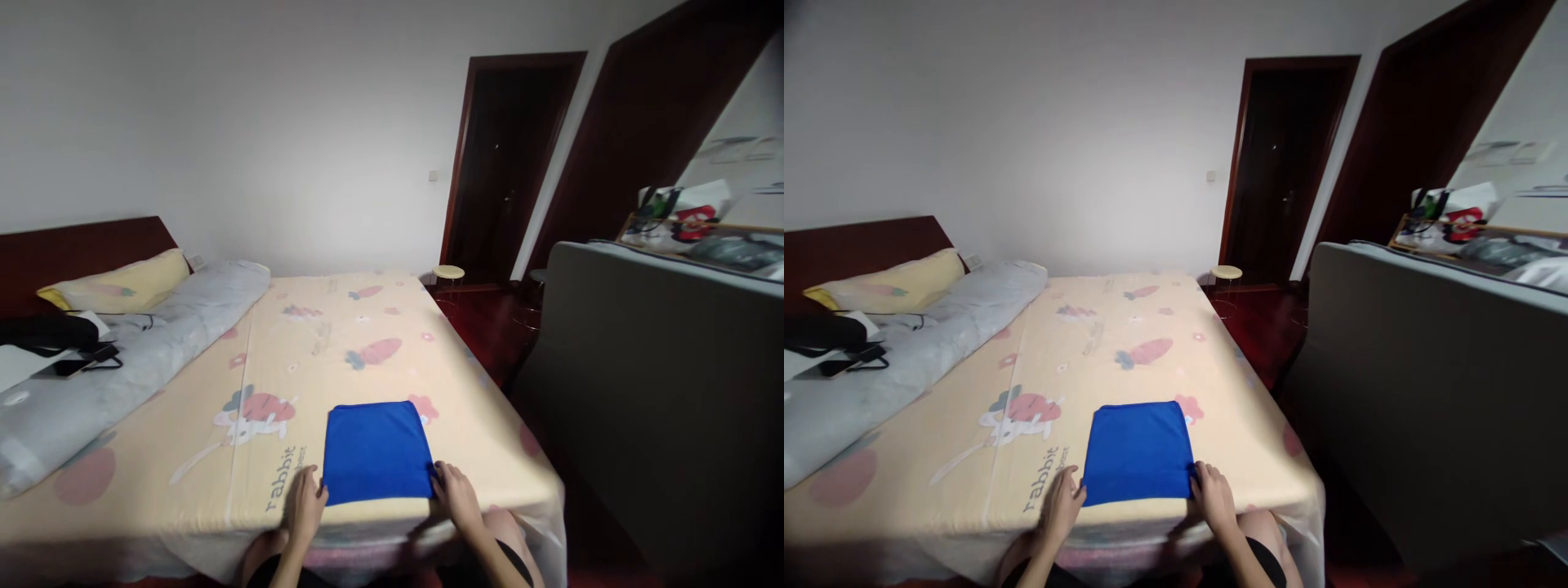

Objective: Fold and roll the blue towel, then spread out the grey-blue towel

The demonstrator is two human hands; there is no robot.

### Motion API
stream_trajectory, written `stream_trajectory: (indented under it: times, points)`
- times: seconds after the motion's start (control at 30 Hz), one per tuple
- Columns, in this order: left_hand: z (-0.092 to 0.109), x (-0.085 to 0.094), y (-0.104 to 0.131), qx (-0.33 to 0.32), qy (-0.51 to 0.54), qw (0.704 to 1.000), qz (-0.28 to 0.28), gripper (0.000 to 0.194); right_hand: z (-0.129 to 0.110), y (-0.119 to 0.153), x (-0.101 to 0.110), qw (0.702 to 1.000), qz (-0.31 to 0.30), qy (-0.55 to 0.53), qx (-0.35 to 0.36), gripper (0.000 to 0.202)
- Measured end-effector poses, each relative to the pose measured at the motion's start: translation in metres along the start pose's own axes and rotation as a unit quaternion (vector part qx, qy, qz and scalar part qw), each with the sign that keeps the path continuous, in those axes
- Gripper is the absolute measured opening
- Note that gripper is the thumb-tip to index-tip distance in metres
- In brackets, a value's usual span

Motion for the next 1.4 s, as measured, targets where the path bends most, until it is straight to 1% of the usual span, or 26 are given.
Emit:
stream_trajectory:
  times: [0.07,0.1,0.17,0.23,0.3,0.37,0.4,0.47,0.5,0.57,0.63,0.7,0.73,0.8,0.87,0.93,1.07,1.17,1.3,1.4]
  points:
    - [0.01,0.003,0.006,-0.001,-0.014,0.999,0.029,0.031,-0.01,0.004,-0.001,0.999,0.023,0.025,0.013,0.022]
    - [0.019,0.004,0.009,-0.01,-0.018,0.999,0.037,0.031,-0.018,0.007,-0.005,0.999,0.027,0.033,0.025,0.024]
    - [0.045,0.0,0.018,-0.045,-0.019,0.998,0.039,0.033,-0.043,0.014,-0.018,0.997,0.019,0.04,0.06,0.025]
    - [0.079,-0.01,0.03,-0.096,-0.017,0.995,0.02,0.036,-0.073,0.02,-0.035,0.994,0.002,0.042,0.097,0.024]
    - [0.113,-0.027,0.043,-0.148,-0.026,0.988,-0.018,0.041,-0.1,0.025,-0.051,0.991,-0.013,0.043,0.123,0.026]
    - [0.136,-0.045,0.053,-0.179,-0.047,0.981,-0.059,0.045,-0.119,0.027,-0.063,0.99,-0.025,0.044,0.133,0.028]
    - [0.14,-0.052,0.056,-0.184,-0.059,0.978,-0.076,0.047,-0.124,0.027,-0.067,0.989,-0.03,0.045,0.135,0.03]
    - [0.137,-0.059,0.058,-0.178,-0.076,0.976,-0.1,0.048,-0.124,0.025,-0.068,0.989,-0.038,0.049,0.133,0.032]
    - [0.13,-0.06,0.057,-0.174,-0.081,0.976,-0.107,0.049,-0.12,0.024,-0.066,0.989,-0.041,0.052,0.13,0.033]
    - [0.107,-0.054,0.052,-0.162,-0.092,0.976,-0.114,0.052,-0.103,0.022,-0.056,0.99,-0.043,0.06,0.121,0.034]
    - [0.078,-0.041,0.045,-0.144,-0.11,0.978,-0.1,0.054,-0.081,0.022,-0.041,0.991,-0.043,0.066,0.11,0.032]
    - [0.05,-0.024,0.039,-0.123,-0.136,0.98,-0.073,0.053,-0.059,0.023,-0.025,0.991,-0.043,0.07,0.102,0.031]
    - [0.039,-0.016,0.037,-0.117,-0.146,0.98,-0.06,0.051,-0.049,0.024,-0.018,0.991,-0.044,0.071,0.1,0.031]
    - [0.028,-0.003,0.036,-0.124,-0.154,0.979,-0.046,0.049,-0.033,0.027,-0.007,0.992,-0.045,0.072,0.097,0.034]
    - [0.026,0.003,0.037,-0.142,-0.151,0.977,-0.046,0.048,-0.025,0.029,-0.002,0.991,-0.047,0.076,0.098,0.04]
    - [0.027,0.005,0.036,-0.143,-0.151,0.977,-0.041,0.048,-0.023,0.03,-0.002,0.991,-0.046,0.084,0.097,0.043]
    - [0.031,0.007,0.033,-0.117,-0.15,0.982,-0.016,0.043,-0.029,0.024,-0.002,0.992,-0.03,0.099,0.074,0.041]
    - [0.035,0.009,0.031,-0.125,-0.125,0.984,-0.009,0.035,-0.036,0.016,0.004,0.993,-0.023,0.094,0.065,0.04]
    - [0.034,0.017,0.022,-0.131,-0.054,0.99,-0.008,0.029,-0.043,0.006,0.012,0.995,-0.042,0.061,0.072,0.031]
    - [0.029,0.018,0.012,-0.13,-0.022,0.991,-0.024,0.024,-0.04,-0.003,0.017,0.996,-0.047,0.048,0.052,0.018]
Point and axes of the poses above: each hand's wrist, its own y-axis away from the middle knuckle, its own x-axis out of the back of the hand, z = x × y, the point moved 9 cm from there along -y, towards the middle knuckle, and after that the axes turned 6 degrees about -y, right-handed, at the moved point
